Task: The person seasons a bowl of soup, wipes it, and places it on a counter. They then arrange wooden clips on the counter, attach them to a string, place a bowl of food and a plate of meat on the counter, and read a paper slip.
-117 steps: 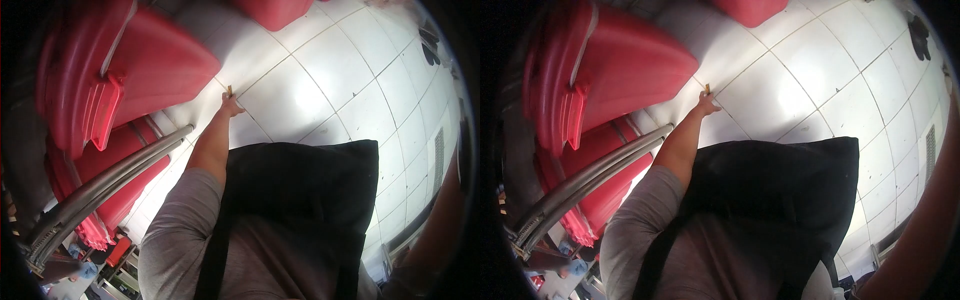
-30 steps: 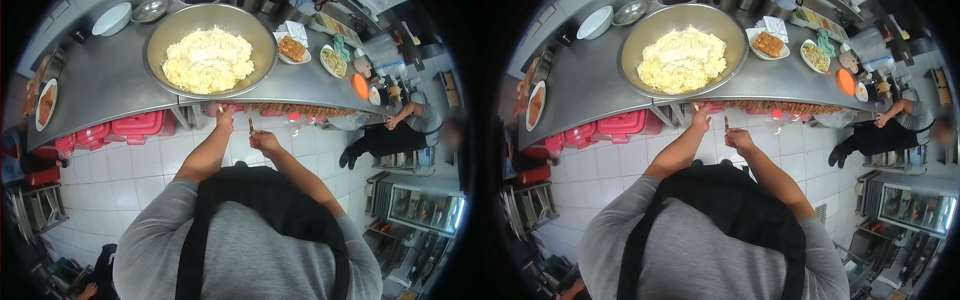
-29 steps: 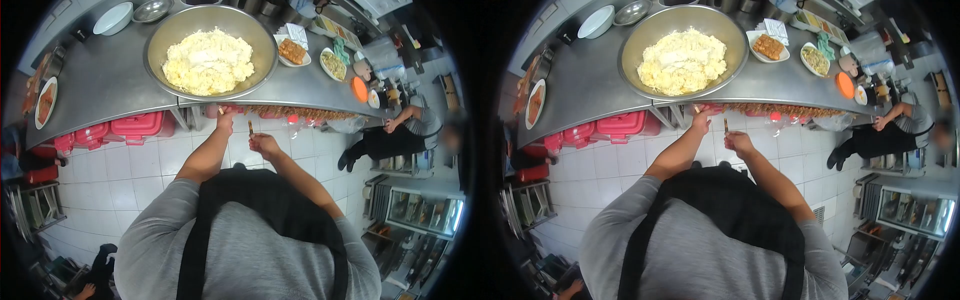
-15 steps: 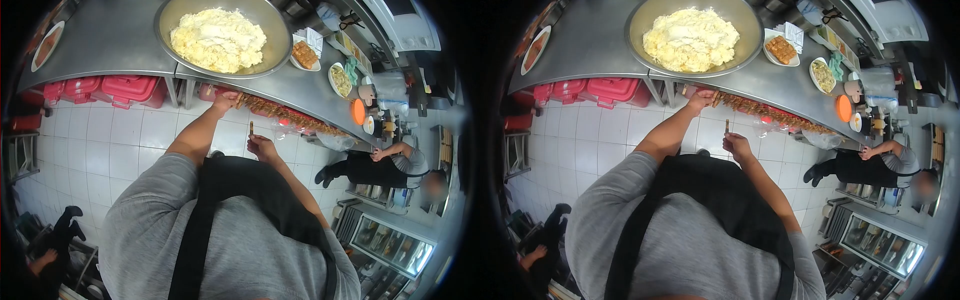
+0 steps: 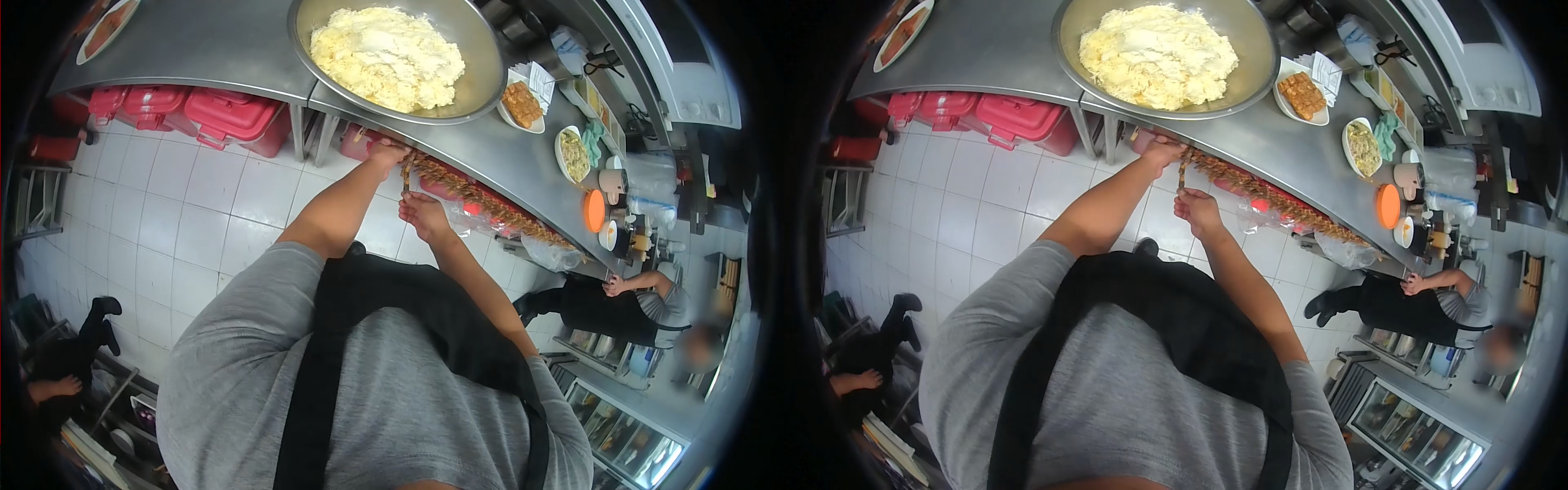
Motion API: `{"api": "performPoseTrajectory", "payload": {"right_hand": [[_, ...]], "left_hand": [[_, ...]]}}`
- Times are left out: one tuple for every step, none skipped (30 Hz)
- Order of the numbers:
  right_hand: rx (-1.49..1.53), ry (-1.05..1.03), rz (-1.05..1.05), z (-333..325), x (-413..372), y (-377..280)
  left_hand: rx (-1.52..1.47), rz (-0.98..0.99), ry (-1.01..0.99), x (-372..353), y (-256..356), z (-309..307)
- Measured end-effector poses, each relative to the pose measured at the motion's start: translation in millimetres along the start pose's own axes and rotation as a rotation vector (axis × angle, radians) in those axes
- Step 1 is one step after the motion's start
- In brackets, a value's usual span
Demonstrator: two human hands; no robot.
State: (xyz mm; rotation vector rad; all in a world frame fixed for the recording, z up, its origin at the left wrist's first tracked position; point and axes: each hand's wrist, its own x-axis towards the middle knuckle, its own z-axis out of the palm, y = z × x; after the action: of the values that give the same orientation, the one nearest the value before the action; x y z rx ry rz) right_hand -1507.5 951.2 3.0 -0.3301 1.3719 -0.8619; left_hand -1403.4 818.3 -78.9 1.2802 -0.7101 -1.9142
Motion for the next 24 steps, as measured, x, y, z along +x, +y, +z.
{"api": "performPoseTrajectory", "payload": {"right_hand": [[0.006, 0.006, 0.001, -1.5, 4.8, 1.0], [0.011, 0.01, 0.001, -2.9, 9.8, 1.8], [0.021, 0.01, 0.002, -4.2, 14.8, 2.4], [0.029, 0.008, 0.004, -4.3, 18.7, 2.4], [0.037, 0.005, 0.006, -3.9, 23.0, 2.0], [0.053, 0.004, 0.007, -3.6, 27.3, 1.2], [0.068, 0.002, 0.008, -2.2, 30.4, -0.2], [0.083, 0.001, 0.01, -0.7, 33.1, -1.4], [0.101, 0.001, 0.006, 1.2, 36.3, -2.7], [0.119, 0.001, 0.002, 2.8, 39.7, -3.4], [0.139, 0.0, -0.002, 4.2, 42.1, -3.3], [0.127, 0.003, 0.003, 5.1, 44.1, -3.5], [0.117, 0.008, 0.008, 7.7, 43.4, -5.5], [0.107, 0.016, 0.014, 9.7, 41.9, -6.4], [0.091, 0.015, 0.022, 11.8, 40.5, -6.7], [0.076, 0.014, 0.03, 14.5, 39.0, -7.3], [0.06, 0.013, 0.037, 18.0, 37.9, -7.8], [-0.008, 0.061, 0.091, 22.2, 36.6, -7.4], [-0.076, 0.111, 0.143, 31.4, 29.2, -10.4], [-0.145, 0.161, 0.194, 38.2, 24.4, -14.6], [-0.052, 0.136, 0.179, 43.5, 21.1, -20.9], [0.039, 0.111, 0.166, 45.9, 19.2, -26.4], [0.129, 0.086, 0.155, 46.5, 18.7, -29.8], [0.012, 0.181, 0.062, 41.6, 24.9, -28.7]], "left_hand": [[-0.042, 0.031, 0.013, -5.4, 3.2, -1.9], [-0.071, 0.024, 0.005, -10.5, 6.7, -2.8], [-0.101, 0.018, 0.0, -15.7, 10.4, -4.2], [-0.131, 0.012, -0.004, -21.1, 13.3, -5.6], [-0.15, 0.034, -0.017, -19.8, 11.7, -7.4], [-0.169, 0.058, -0.029, -18.7, 12.6, -7.9], [-0.189, 0.081, -0.041, -22.5, 16.4, -7.5], [-0.134, 0.076, -0.03, -26.6, 20.2, -7.5], [-0.079, 0.069, -0.019, -30.1, 24.7, -8.2], [-0.023, 0.061, -0.007, -34.9, 27.5, -9.1], [-0.051, 0.07, -0.022, -37.7, 25.8, -10.8], [-0.078, 0.08, -0.037, -40.9, 25.3, -12.7], [-0.104, 0.09, -0.053, -41.2, 22.6, -14.9], [-0.101, 0.097, -0.051, -41.2, 19.7, -16.8], [-0.097, 0.103, -0.05, -41.1, 16.8, -18.9], [-0.095, 0.108, -0.048, -41.8, 14.9, -20.7], [-0.11, 0.097, -0.057, -42.3, 13.4, -22.8], [-0.123, 0.086, -0.068, -42.7, 12.4, -25.0], [-0.137, 0.075, -0.08, -43.7, 12.1, -26.4], [-0.125, 0.061, -0.086, -45.9, 14.7, -26.5], [-0.116, 0.049, -0.091, -47.4, 17.9, -26.4], [-0.108, 0.034, -0.096, -46.5, 17.4, -26.3], [-0.108, 0.035, -0.109, -45.4, 16.9, -25.1], [-0.106, 0.035, -0.123, -44.4, 16.7, -24.6]]}}
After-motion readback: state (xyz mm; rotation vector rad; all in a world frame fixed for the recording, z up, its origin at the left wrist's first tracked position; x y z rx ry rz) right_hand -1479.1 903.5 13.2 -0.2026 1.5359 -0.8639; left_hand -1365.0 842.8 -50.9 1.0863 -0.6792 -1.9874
